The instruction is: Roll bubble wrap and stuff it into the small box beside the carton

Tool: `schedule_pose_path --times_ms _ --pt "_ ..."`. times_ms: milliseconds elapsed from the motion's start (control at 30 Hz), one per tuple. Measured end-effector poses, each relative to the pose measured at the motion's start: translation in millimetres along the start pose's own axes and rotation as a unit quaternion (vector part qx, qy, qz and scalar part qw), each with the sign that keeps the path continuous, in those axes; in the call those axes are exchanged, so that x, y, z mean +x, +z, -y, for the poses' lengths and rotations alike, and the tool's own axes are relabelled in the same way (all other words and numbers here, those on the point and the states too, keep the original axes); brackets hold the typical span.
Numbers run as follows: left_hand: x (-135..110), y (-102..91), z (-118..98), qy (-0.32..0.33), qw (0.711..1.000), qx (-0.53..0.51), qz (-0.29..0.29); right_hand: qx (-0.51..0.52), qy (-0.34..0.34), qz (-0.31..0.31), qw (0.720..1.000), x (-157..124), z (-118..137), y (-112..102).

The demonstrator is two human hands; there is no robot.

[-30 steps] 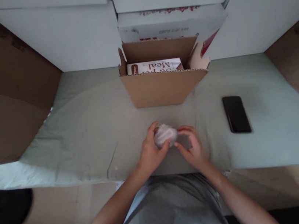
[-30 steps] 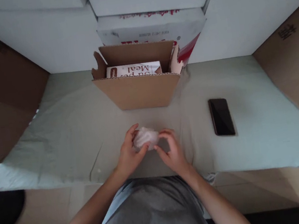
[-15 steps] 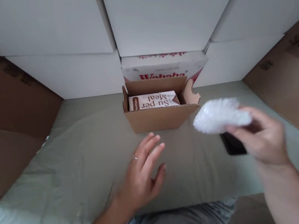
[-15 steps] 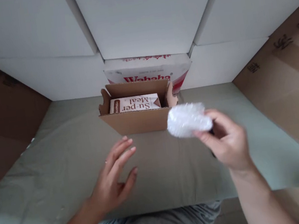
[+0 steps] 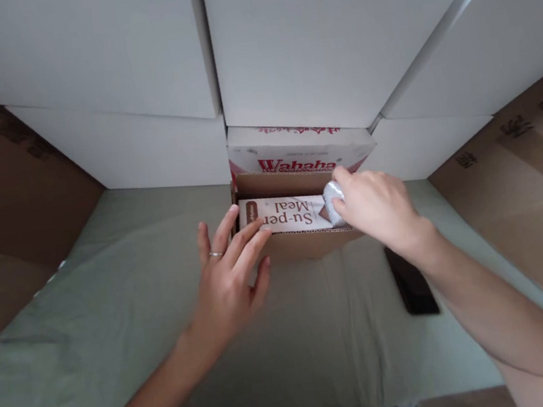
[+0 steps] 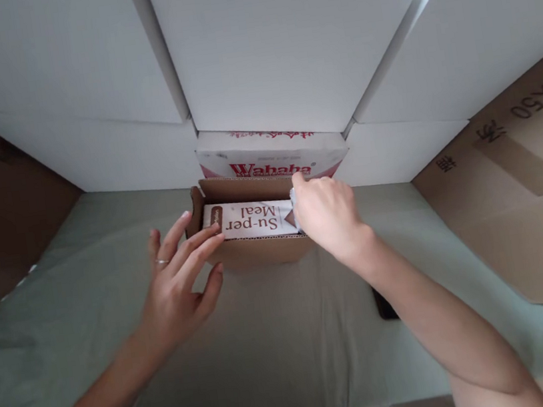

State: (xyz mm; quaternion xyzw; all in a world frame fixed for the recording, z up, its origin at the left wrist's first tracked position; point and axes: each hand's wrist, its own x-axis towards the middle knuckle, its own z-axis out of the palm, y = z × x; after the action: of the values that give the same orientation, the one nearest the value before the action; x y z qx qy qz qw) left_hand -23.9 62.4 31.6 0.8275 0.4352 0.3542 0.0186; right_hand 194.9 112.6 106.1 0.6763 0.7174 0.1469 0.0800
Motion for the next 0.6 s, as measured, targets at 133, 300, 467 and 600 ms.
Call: schedule_pose_path --times_ms 133,300,467,600 --pt "-4 2.7 4 -0.012 1.000 0.004 0.028 0.006 -0.004 0.086 0.996 13 6 6" --pt "-6 3.8 4 -0.012 0.999 -0.005 0.030 0.064 -0.034 0.146 0.987 13 -9 10" --pt "-8 5.0 3 -0.012 1.000 -0.011 0.024 0.092 -0.087 0.166 0.978 13 -10 8" --pt "-10 3.0 1 -0.015 0.999 -0.025 0.024 0.137 -0.097 0.195 0.966 11 -2 10"
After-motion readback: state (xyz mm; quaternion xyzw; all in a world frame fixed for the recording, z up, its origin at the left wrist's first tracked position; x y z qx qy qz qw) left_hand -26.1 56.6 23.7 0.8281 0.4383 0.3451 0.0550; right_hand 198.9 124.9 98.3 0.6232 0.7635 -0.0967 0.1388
